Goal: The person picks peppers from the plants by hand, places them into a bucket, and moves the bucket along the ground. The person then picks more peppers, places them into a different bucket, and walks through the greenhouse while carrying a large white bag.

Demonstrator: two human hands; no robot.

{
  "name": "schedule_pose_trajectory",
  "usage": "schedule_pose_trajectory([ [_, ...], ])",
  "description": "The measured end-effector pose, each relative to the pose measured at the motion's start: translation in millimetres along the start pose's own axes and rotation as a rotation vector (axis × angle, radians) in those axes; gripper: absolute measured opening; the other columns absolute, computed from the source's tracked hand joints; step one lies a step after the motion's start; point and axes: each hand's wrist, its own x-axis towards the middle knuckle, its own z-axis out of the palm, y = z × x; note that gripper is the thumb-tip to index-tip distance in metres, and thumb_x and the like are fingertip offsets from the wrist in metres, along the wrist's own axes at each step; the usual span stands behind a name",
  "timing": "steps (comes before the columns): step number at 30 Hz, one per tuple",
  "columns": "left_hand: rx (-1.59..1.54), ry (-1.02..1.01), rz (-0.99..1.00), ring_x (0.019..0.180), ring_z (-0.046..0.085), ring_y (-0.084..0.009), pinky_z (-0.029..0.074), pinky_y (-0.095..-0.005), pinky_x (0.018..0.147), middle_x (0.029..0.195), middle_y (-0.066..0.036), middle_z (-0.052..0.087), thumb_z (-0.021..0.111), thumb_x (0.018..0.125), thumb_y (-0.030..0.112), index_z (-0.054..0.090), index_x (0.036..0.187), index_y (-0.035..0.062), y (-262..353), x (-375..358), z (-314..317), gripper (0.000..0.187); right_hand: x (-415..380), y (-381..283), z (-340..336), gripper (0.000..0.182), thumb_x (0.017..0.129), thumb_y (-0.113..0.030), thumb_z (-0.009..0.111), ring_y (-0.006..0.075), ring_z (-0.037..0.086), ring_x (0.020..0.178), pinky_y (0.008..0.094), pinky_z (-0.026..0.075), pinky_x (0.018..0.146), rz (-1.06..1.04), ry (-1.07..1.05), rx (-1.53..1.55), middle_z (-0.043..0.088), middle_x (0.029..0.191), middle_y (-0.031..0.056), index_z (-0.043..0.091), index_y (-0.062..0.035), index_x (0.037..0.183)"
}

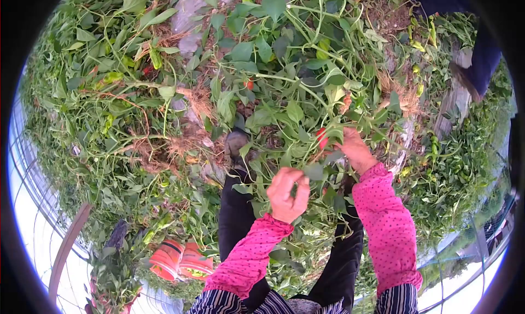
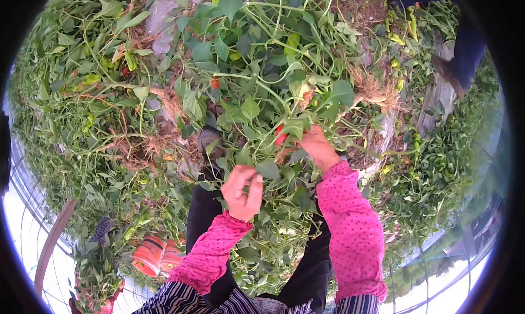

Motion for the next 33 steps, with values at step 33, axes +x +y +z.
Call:
schedule_pose_trajectory([
  [33,-1.162,0.077,-0.689,0.092,0.052,-0.0128,0.044,-0.0264,0.081,0.104,-0.002,0.052,0.061,0.081,0.009,0.049,0.112,0.0093,-52,-21,29,0.034,-78,20,52,0.015,0.068,0.000,0.061,0.0350,0.054,0.080,0.0399,0.044,0.068,-0.491,-0.050,-0.727,0.056,0.082,0.0154,0.057,-0.0015,0.082],
])
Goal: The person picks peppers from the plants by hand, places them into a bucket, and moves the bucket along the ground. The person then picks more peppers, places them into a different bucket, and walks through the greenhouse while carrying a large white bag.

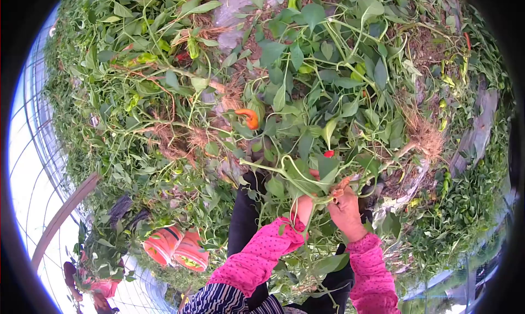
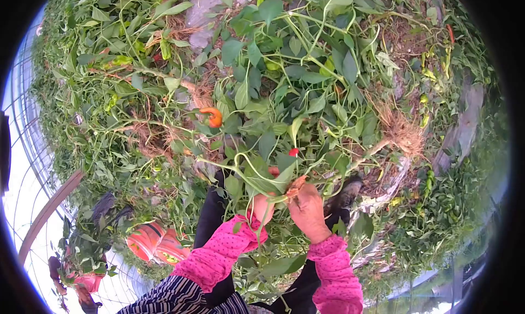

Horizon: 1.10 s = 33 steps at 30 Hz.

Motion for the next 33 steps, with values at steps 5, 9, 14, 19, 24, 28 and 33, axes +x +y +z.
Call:
schedule_pose_trajectory([
  [5,0.148,0.251,-0.104,0.094,0.060,-0.0222,0.053,-0.0323,0.069,0.106,-0.009,0.057,0.066,0.078,0.025,0.044,0.119,0.0122,-24,8,-22,0.047,-5,-7,11,0.015,0.062,0.002,0.056,0.0342,0.050,0.074,0.0382,0.042,0.063,-0.063,0.069,-0.024,0.050,0.078,0.0161,0.053,0.0013,0.077],
  [9,-0.172,-0.037,-0.122,0.091,0.060,-0.0265,0.055,-0.0380,0.066,0.105,-0.012,0.057,0.063,0.081,0.027,0.045,0.119,0.0142,-14,7,-46,0.044,-14,-12,5,0.028,0.055,-0.006,0.065,0.0328,0.050,0.078,0.0388,0.042,0.066,-0.130,-0.018,-0.145,0.052,0.080,0.0147,0.058,-0.0002,0.081],
  [14,0.614,0.270,-0.498,0.074,0.062,-0.0233,0.052,-0.0342,0.059,0.092,-0.015,0.059,0.064,0.078,0.019,0.041,0.121,-0.0001,4,14,-2,0.052,-34,-26,-9,0.028,0.056,0.000,0.060,0.0310,0.050,0.080,0.0394,0.044,0.069,-0.100,-0.109,-0.191,0.054,0.083,0.0113,0.059,-0.0033,0.085],
  [19,1.162,0.053,-0.166,0.053,0.052,-0.0179,0.042,-0.0330,0.047,0.066,-0.011,0.054,0.061,0.075,0.011,0.043,0.107,-0.0058,1,9,6,0.040,-46,-29,-23,0.036,0.052,-0.005,0.062,0.0281,0.050,0.082,0.0392,0.043,0.067,-0.113,-0.154,-0.269,0.052,0.083,0.0084,0.058,-0.0032,0.088],
  [24,1.535,-0.128,-0.567,0.063,0.059,-0.0308,0.046,-0.0387,0.058,0.069,-0.019,0.059,0.063,0.073,0.023,0.044,0.106,-0.0086,22,16,28,0.050,-57,-25,-33,0.040,0.050,-0.008,0.062,0.0246,0.050,0.086,0.0368,0.042,0.066,-0.120,-0.203,-0.329,0.054,0.088,0.0054,0.057,-0.0056,0.091],
  [28,1.633,-0.105,-0.546,0.064,0.059,-0.0355,0.047,-0.0397,0.060,0.066,-0.022,0.057,0.064,0.073,0.026,0.038,0.110,-0.0082,19,11,34,0.057,-60,-22,-33,0.038,0.050,-0.008,0.062,0.0241,0.050,0.087,0.0362,0.042,0.066,-0.094,-0.214,-0.332,0.054,0.089,0.0057,0.057,-0.0045,0.087],
  [33,1.303,-0.089,-0.426,0.062,0.060,-0.0293,0.048,-0.0377,0.056,0.071,-0.020,0.059,0.061,0.076,0.018,0.038,0.112,-0.0082,-5,9,-10,0.050,-59,-19,-31,0.034,0.050,-0.006,0.061,0.0251,0.050,0.085,0.0366,0.042,0.066,-0.081,-0.165,-0.293,0.054,0.087,0.0070,0.056,-0.0029,0.084],
])
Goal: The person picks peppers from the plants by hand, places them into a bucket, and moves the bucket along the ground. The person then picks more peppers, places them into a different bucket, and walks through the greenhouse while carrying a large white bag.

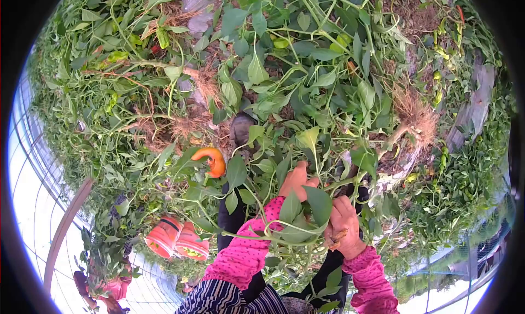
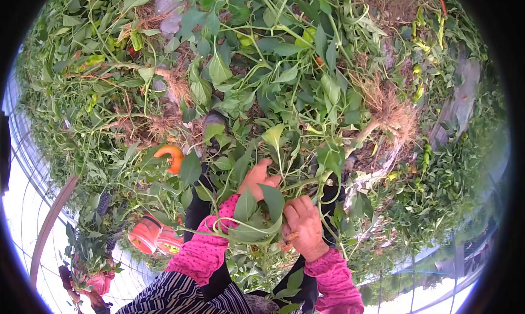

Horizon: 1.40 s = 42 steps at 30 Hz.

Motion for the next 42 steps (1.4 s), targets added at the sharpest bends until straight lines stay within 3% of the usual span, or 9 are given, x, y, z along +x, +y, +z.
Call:
schedule_pose_trajectory([
  [2,-0.675,0.044,0.006,0.052,0.055,-0.0169,0.045,-0.0295,0.046,0.072,-0.012,0.059,0.053,0.078,0.004,0.047,0.107,-0.0046,4,-3,8,0.031,-1,2,-2,0.033,0.050,-0.006,0.061,0.0256,0.050,0.084,0.0368,0.042,0.066,0.009,0.035,0.011,0.054,0.086,0.0075,0.056,-0.0025,0.083],
  [6,-0.804,0.020,-0.119,0.044,0.044,-0.0057,0.033,-0.0206,0.039,0.071,-0.006,0.059,0.051,0.080,0.000,0.055,0.099,0.0024,32,-5,-12,0.020,-5,8,0,0.035,0.050,-0.004,0.061,0.0266,0.051,0.082,0.0367,0.043,0.066,0.002,0.064,0.014,0.054,0.084,0.0080,0.057,-0.0021,0.085],
  [15,-0.906,0.278,-0.167,0.057,0.058,-0.0123,0.042,-0.0224,0.051,0.090,-0.007,0.060,0.051,0.083,0.005,0.051,0.103,0.0073,37,-11,-17,0.020,-15,28,22,0.035,0.053,-0.003,0.061,0.0289,0.050,0.080,0.0377,0.043,0.066,0.055,0.135,0.060,0.053,0.082,0.0104,0.057,-0.0025,0.088],
  [23,-0.539,0.524,0.100,0.082,0.059,-0.0131,0.046,-0.0232,0.058,0.101,-0.005,0.055,0.049,0.081,0.002,0.052,0.109,0.0084,12,-3,-11,0.029,-27,45,52,0.044,0.054,-0.007,0.062,0.0331,0.049,0.081,0.0407,0.044,0.073,0.349,0.252,0.450,0.052,0.085,0.0143,0.057,-0.0026,0.097],
  [29,-0.316,0.672,0.290,0.081,0.057,-0.0131,0.046,-0.0241,0.066,0.095,-0.007,0.058,0.057,0.077,0.000,0.053,0.103,0.0032,5,2,-1,0.026,-20,33,32,0.039,0.055,-0.006,0.062,0.0327,0.050,0.082,0.0393,0.045,0.072,0.022,0.229,0.059,0.052,0.084,0.0135,0.058,-0.0020,0.094],
  [31,-0.513,0.573,0.091,0.081,0.055,-0.0143,0.045,-0.0267,0.070,0.091,-0.007,0.057,0.057,0.077,0.000,0.053,0.099,0.0016,16,-4,1,0.023,-19,28,26,0.039,0.055,-0.006,0.062,0.0324,0.051,0.082,0.0394,0.045,0.072,0.008,0.227,0.059,0.052,0.084,0.0133,0.058,-0.0018,0.094],
  [34,0.137,0.822,0.566,0.067,0.054,-0.0178,0.045,-0.0319,0.061,0.078,-0.008,0.054,0.058,0.074,-0.002,0.052,0.095,0.0011,38,-15,3,0.023,-25,33,30,0.039,0.056,-0.006,0.062,0.0316,0.051,0.082,0.0393,0.044,0.070,0.011,0.242,0.064,0.053,0.085,0.0129,0.058,-0.0016,0.094],
  [37,0.046,0.396,0.251,0.073,0.057,-0.0318,0.047,-0.0397,0.064,0.087,-0.017,0.056,0.060,0.076,0.008,0.049,0.096,-0.0005,52,-30,9,0.025,-25,30,29,0.038,0.056,-0.006,0.062,0.0311,0.051,0.082,0.0392,0.044,0.068,0.023,0.259,0.081,0.053,0.084,0.0127,0.058,-0.0013,0.094],
  [42,0.318,0.206,-0.015,0.077,0.060,-0.0372,0.046,-0.0444,0.067,0.084,-0.020,0.059,0.063,0.074,0.017,0.034,0.117,-0.0038,34,-20,10,0.055,-23,27,30,0.037,0.053,-0.006,0.062,0.0313,0.051,0.081,0.0393,0.044,0.067,0.040,0.231,0.065,0.054,0.083,0.0123,0.059,0.0000,0.090],
])
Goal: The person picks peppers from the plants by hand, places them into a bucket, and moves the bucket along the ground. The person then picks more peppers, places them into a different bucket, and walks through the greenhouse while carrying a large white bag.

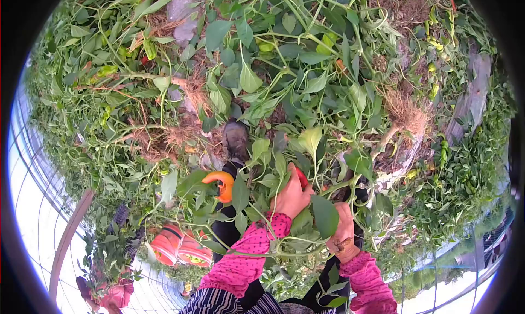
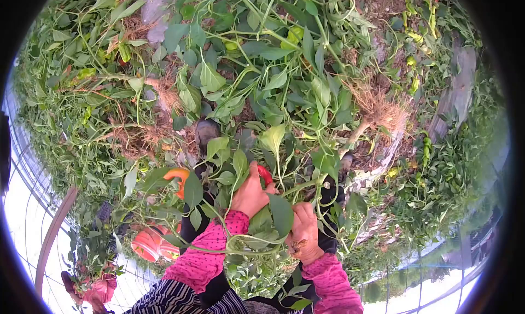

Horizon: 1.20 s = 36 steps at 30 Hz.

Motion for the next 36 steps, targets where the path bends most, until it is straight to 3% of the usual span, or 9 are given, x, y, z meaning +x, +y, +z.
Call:
schedule_pose_trajectory([
  [5,-0.170,-0.079,-0.129,0.076,0.062,-0.0307,0.048,-0.0382,0.070,0.086,-0.019,0.061,0.060,0.073,0.011,0.021,0.133,-0.0046,-8,9,6,0.074,-1,-3,-4,0.035,0.053,-0.006,0.063,0.0306,0.051,0.084,0.0390,0.043,0.068,-0.015,0.027,0.049,0.055,0.086,0.0114,0.058,-0.0002,0.087],
  [12,-1.312,-0.108,-0.196,0.068,0.057,-0.0171,0.042,-0.0262,0.058,0.082,-0.007,0.057,0.051,0.075,0.000,0.033,0.124,0.0028,-1,6,-6,0.052,-10,23,21,0.051,0.062,-0.010,0.062,0.0260,0.047,0.099,0.0398,0.042,0.071,0.162,-0.177,-0.184,0.053,0.103,0.0047,0.049,-0.0056,0.112],
  [16,-1.365,-0.284,-0.345,0.059,0.047,-0.0129,0.038,-0.0262,0.050,0.073,-0.005,0.049,0.053,0.076,0.001,0.045,0.111,0.0041,-9,5,1,0.037,-1,36,45,0.026,0.071,-0.023,0.064,0.0260,0.053,0.082,0.0381,0.044,0.059,0.134,-0.215,-0.283,0.056,0.089,0.0048,0.061,-0.0163,0.095],
  [21,-1.293,-0.210,-0.391,0.047,0.038,-0.0072,0.024,-0.0211,0.037,0.063,0.000,0.044,0.058,0.082,0.013,0.052,0.094,0.0018,-2,0,-5,0.017,3,57,48,0.033,0.067,-0.030,0.066,0.0254,0.052,0.082,0.0378,0.043,0.061,0.200,-0.250,-0.144,0.056,0.085,0.0049,0.060,-0.0161,0.096],
  [24,-1.492,-0.741,-0.507,0.039,0.027,-0.0042,0.019,-0.0202,0.035,0.057,0.005,0.038,0.060,0.082,0.015,0.054,0.092,0.0054,-10,2,1,0.015,8,85,58,0.034,0.067,-0.027,0.062,0.0222,0.047,0.096,0.0392,0.041,0.069,0.347,-0.509,-0.252,0.055,0.094,-0.0014,0.059,-0.0207,0.101],
  [28,-1.489,-0.323,-0.500,0.064,0.048,-0.0146,0.041,-0.0290,0.055,0.078,-0.006,0.054,0.053,0.085,0.031,0.050,0.101,0.0050,-109,11,64,0.031,-5,145,97,0.035,0.073,-0.029,0.059,0.0214,0.044,0.106,0.0423,0.041,0.076,0.290,-0.639,-0.193,0.054,0.102,0.0027,0.055,-0.0192,0.106],
  [29,-1.593,-0.274,-0.431,0.071,0.051,-0.0173,0.044,-0.0319,0.060,0.085,-0.009,0.056,0.050,0.087,0.036,0.047,0.107,0.0044,-154,23,92,0.037,11,117,82,0.036,0.076,-0.028,0.057,0.0215,0.041,0.110,0.0441,0.041,0.078,0.259,-0.662,-0.315,0.053,0.104,0.0038,0.053,-0.0184,0.111],
  [32,-2.091,-0.951,0.519,0.071,0.058,-0.0171,0.048,-0.0265,0.066,0.090,-0.012,0.057,0.051,0.085,0.024,0.049,0.101,-0.0021,-146,60,63,0.031,48,96,49,0.036,0.079,-0.022,0.053,0.0228,0.041,0.111,0.0466,0.042,0.080,0.136,-0.666,-0.516,0.051,0.108,0.0067,0.050,-0.0139,0.114],
  [36,-2.188,-0.077,0.092,0.076,0.058,-0.0197,0.048,-0.0290,0.071,0.093,-0.013,0.058,0.050,0.086,0.026,0.050,0.104,-0.0018,-145,47,32,0.033,167,44,-18,0.037,0.071,0.006,0.051,0.0353,0.055,0.092,0.0431,0.047,0.079,0.166,-0.306,-0.346,0.053,0.105,0.0164,0.051,-0.0022,0.107],
])
